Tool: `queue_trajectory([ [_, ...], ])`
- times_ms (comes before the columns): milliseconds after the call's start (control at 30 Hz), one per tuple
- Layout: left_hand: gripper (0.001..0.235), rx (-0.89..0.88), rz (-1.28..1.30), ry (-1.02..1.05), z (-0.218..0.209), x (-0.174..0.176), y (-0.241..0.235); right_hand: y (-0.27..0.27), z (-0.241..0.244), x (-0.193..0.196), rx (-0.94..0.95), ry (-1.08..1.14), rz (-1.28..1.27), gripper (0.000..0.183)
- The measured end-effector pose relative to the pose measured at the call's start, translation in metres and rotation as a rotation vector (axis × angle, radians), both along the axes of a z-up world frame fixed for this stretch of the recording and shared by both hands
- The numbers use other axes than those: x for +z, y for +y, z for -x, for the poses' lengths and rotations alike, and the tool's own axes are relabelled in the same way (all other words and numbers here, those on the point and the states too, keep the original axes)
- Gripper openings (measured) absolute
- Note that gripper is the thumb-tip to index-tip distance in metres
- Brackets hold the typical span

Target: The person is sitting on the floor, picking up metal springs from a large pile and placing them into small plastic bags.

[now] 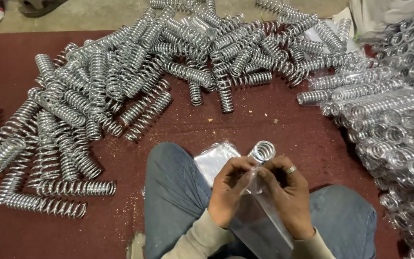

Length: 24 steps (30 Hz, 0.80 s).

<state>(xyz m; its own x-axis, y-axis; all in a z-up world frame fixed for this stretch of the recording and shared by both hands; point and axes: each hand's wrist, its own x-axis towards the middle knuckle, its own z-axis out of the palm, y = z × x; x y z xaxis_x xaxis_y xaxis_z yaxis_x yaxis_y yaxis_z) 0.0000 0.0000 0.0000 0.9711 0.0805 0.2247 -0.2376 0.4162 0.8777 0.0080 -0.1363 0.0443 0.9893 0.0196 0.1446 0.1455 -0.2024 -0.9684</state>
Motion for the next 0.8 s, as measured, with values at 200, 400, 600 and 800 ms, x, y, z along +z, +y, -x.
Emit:
queue_trajectory([
  [200,0.037,-0.514,-0.301,0.287,-0.003,-0.037,0.026,-0.037,-0.004,-0.038,0.129,0.452,-0.212,0.02],
  [400,0.014,-0.236,0.263,0.335,-0.044,-0.031,0.013,-0.037,-0.033,-0.015,0.128,-0.085,0.288,0.005],
  [600,0.028,-0.13,-0.245,0.481,-0.108,-0.065,0.0,-0.062,-0.112,-0.091,0.059,0.225,0.163,0.021],
  [800,0.036,-0.162,-0.748,0.722,-0.122,-0.209,0.001,-0.07,-0.124,-0.192,0.09,0.341,0.251,0.025],
])
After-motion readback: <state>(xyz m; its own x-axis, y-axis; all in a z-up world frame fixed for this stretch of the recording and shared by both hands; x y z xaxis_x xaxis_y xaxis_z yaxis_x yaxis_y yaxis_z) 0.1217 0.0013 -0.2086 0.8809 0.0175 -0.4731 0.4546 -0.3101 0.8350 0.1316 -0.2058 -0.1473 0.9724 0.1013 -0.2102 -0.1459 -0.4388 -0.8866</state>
